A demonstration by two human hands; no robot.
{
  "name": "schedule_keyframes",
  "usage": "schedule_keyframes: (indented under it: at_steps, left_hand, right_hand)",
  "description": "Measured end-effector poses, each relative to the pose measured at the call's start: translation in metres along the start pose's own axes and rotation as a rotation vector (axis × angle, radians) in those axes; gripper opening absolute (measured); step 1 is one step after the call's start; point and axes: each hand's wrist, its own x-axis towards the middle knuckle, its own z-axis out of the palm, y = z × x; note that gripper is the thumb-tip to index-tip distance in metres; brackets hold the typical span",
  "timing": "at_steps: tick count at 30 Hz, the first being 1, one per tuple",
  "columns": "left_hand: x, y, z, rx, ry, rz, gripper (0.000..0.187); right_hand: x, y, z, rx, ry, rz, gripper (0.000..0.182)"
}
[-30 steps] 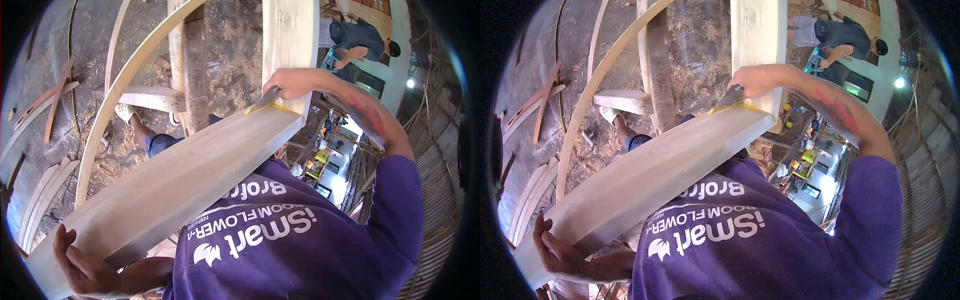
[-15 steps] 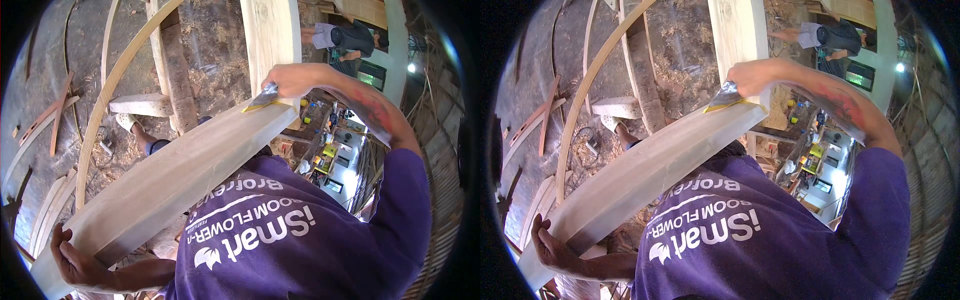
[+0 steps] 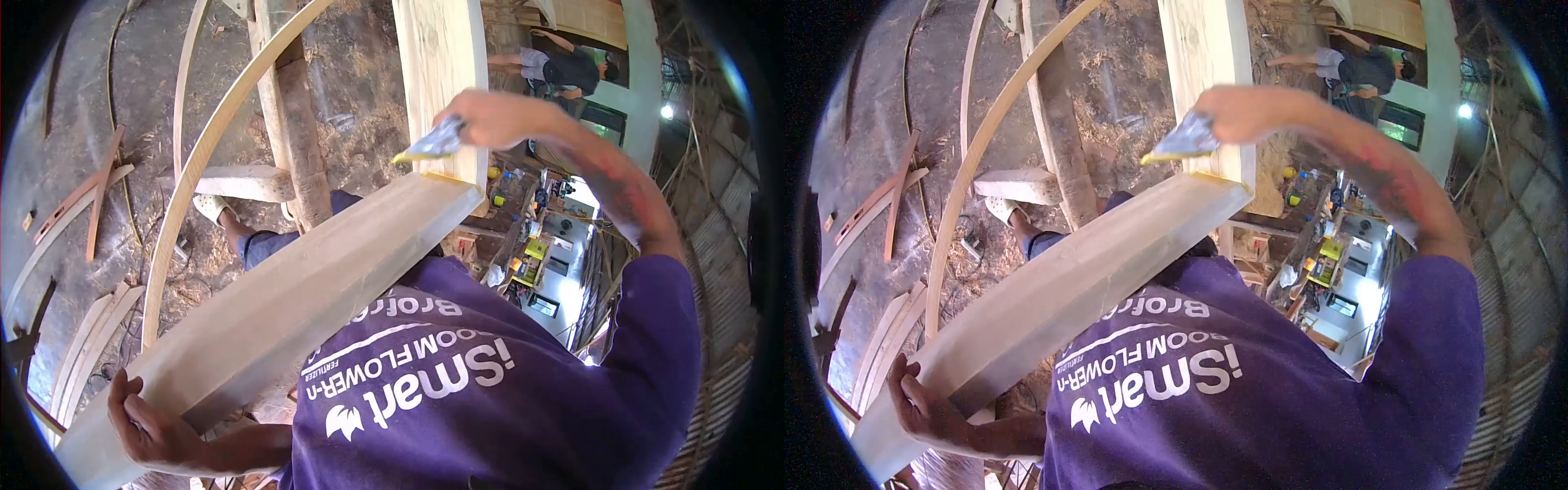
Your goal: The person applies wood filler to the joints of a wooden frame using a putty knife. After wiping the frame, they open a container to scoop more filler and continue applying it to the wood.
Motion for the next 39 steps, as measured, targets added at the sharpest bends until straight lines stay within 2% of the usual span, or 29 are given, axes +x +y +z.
schedule_keyframes:
  at_steps: [1,9,12,18,22,27,36,38,39]
  left_hand:
    - [0.001,-0.003,0.001,0.0,-0.001,-0.004,0.034]
    - [0.005,-0.008,-0.006,-0.008,-0.037,0.027,0.034]
    - [0.005,-0.006,-0.006,0.014,-0.038,0.022,0.034]
    - [0.003,-0.009,-0.004,0.011,-0.03,0.044,0.034]
    - [0.001,-0.01,-0.003,0.017,-0.03,0.064,0.034]
    - [0.005,-0.015,-0.005,-0.064,-0.033,0.078,0.034]
    - [0.004,-0.016,-0.006,-0.026,-0.023,0.05,0.033]
    - [0.005,-0.017,-0.006,-0.013,-0.027,0.038,0.033]
    - [0.006,-0.016,-0.004,-0.002,-0.034,0.03,0.033]
  right_hand:
    - [0.01,0.001,0.011,-0.077,-0.007,-0.034,0.04]
    - [0.043,0.017,0.047,0.002,-0.092,-0.04,0.051]
    - [0.045,0.019,0.048,-0.055,-0.09,-0.115,0.053]
    - [0.045,0.019,0.054,-0.048,0.019,-0.112,0.055]
    - [0.047,0.017,0.059,-0.055,-0.033,-0.116,0.054]
    - [0.028,0.0,0.053,-0.042,-0.04,-0.045,0.053]
    - [-0.02,0.002,0.038,-0.034,-0.084,0.032,0.045]
    - [-0.028,0.011,0.026,-0.037,-0.003,0.047,0.04]
    - [-0.036,-0.02,0.004,0.052,0.072,0.012,0.035]
